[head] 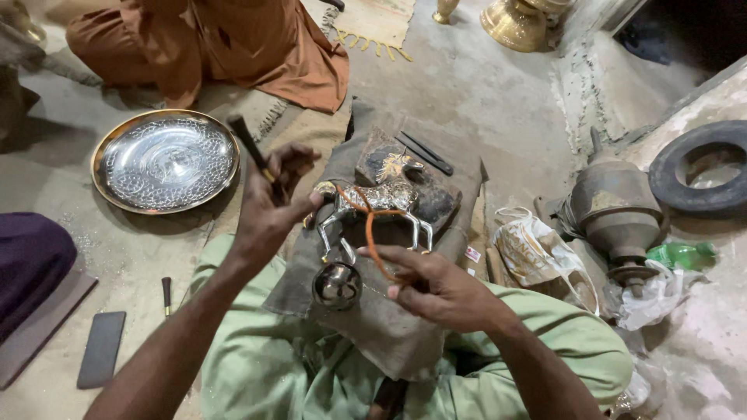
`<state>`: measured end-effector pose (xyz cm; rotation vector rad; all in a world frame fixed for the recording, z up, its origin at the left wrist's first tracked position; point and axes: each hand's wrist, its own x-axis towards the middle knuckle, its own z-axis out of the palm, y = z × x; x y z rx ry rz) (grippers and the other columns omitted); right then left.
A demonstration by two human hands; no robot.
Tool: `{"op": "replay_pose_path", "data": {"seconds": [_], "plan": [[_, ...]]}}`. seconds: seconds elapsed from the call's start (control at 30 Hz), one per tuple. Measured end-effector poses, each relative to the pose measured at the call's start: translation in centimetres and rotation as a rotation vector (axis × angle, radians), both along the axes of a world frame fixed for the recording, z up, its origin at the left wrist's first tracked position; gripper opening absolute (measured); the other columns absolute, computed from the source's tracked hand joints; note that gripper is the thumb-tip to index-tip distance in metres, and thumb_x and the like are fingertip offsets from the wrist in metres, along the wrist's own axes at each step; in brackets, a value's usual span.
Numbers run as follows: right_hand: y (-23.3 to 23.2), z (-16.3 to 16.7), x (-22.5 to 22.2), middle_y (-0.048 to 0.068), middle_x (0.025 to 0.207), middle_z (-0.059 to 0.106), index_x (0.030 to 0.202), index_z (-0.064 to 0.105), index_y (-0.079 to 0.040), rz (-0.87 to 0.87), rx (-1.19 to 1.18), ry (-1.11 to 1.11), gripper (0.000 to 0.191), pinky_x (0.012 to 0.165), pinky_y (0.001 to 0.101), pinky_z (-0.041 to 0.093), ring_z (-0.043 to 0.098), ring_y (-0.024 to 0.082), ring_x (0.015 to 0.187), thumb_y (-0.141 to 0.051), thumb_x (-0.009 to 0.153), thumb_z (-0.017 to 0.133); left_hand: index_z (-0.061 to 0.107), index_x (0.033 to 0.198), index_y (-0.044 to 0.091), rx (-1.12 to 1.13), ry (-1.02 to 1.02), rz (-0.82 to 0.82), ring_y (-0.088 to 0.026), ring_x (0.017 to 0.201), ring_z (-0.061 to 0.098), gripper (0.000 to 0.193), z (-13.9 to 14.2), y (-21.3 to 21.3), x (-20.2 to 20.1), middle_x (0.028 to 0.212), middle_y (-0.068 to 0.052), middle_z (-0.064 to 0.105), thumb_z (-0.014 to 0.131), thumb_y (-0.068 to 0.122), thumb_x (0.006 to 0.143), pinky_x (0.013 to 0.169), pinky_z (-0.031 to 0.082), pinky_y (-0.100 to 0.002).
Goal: The person sits on the floor holding a silver metal horse figurine braced against a sandbag on their lap. They hold a small punch against the figurine's raised details and strike it with a wooden mallet, repositioning the punch repeatedly to work different areas of the ornament, occasionally steadying the piece by hand.
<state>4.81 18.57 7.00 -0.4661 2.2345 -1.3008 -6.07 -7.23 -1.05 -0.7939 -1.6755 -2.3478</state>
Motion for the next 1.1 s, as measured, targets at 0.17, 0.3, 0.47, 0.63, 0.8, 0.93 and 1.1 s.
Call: {"op": "replay_pose_path", "data": {"seconds": [0.17, 0.3, 0.47, 0.63, 0.8, 0.93, 1.1], "plan": [[0.8, 0.4, -1.9, -0.005, 0.066, 0.051, 0.159, 0.036, -0.023, -0.286, -0.318, -0.026, 0.07, 0.051, 0.025, 0.038, 0.046, 0.007, 0.056, -0.011, 0.095, 0.061, 0.04, 0.137, 0.005, -0.521, 0.205, -0.22, -0.025, 0.118, 0.053, 0.068, 0.3, 3.4, -4.3, 0.12, -0.012, 0.052, 0.082, 0.022, 0.086, 0.105, 0.046, -0.041], [3.1, -0.4, -4.0, -0.007, 0.067, 0.047, 0.146, 0.051, -0.011, -0.331, -0.498, -0.096, 0.051, 0.048, 0.0242, 0.036, 0.042, 0.006, 0.053, -0.012, 0.096, 0.061, 0.052, 0.115, 0.007, -0.6, -0.085, -0.242, -0.017, 0.081, 0.054, 0.051, 2.1, 4.3, -7.6, 0.09, -0.003, 0.05, 0.081, 0.035, 0.084, 0.068, 0.05, -0.034], [8.5, -2.1, -3.5, -0.005, 0.06, 0.049, 0.105, 0.074, 0.001, -0.386, -0.14, -0.087, 0.025, 0.044, 0.0266, 0.031, 0.041, 0.007, 0.048, -0.021, 0.094, 0.068, 0.039, 0.088, 0.016, -0.536, -0.257, -0.116, -0.008, 0.064, 0.042, 0.048, 2.1, -3.7, -10.0, 0.073, 0.007, 0.045, 0.081, 0.038, 0.081, 0.057, 0.035, -0.024], [9.9, -5.8, -2.8, -0.001, 0.056, 0.05, 0.076, 0.073, 0.004, -0.45, 0.192, 0.111, 0.051, 0.043, 0.0283, 0.033, 0.045, 0.006, 0.049, -0.04, 0.101, 0.07, 0.045, 0.074, 0.008, -0.764, -0.497, -0.205, -0.014, 0.056, 0.051, 0.05, -5.2, -7.0, -4.0, 0.063, -0.003, 0.054, 0.079, 0.042, 0.086, 0.051, 0.038, -0.032], [6.6, -7.1, -6.0, -0.002, 0.056, 0.054, 0.09, 0.073, -0.004, -0.451, 0.247, 0.101, 0.037, 0.045, 0.0273, 0.038, 0.048, 0.006, 0.049, -0.041, 0.094, 0.068, 0.058, 0.088, 0.005, -0.681, -0.434, -0.117, -0.01, 0.067, 0.059, 0.041, -5.8, -2.9, -1.4, 0.073, 0.001, 0.062, 0.077, 0.041, 0.086, 0.06, 0.049, -0.029], [4.5, -7.2, -5.6, -0.004, 0.067, 0.055, 0.1, 0.067, -0.004, -0.409, -0.002, 0.083, 0.033, 0.051, 0.0253, 0.038, 0.047, 0.004, 0.059, -0.036, 0.096, 0.067, 0.056, 0.106, 0.008, -0.721, -0.444, -0.11, -0.011, 0.072, 0.065, 0.041, -4.6, 0.1, -0.2, 0.084, -0.001, 0.065, 0.078, 0.028, 0.078, 0.065, 0.055, -0.031], [3.0, -9.5, -0.9, -0.002, 0.066, 0.06, 0.094, 0.065, -0.004, -0.444, -0.063, 0.01, 0.03, 0.053, 0.0246, 0.042, 0.054, 0.006, 0.059, -0.034, 0.096, 0.068, 0.059, 0.115, 0.003, -0.585, -0.514, 0.105, -0.021, 0.074, 0.066, 0.039, -4.8, -0.1, 3.9, 0.087, -0.013, 0.069, 0.072, 0.015, 0.08, 0.066, 0.056, -0.038]]}}
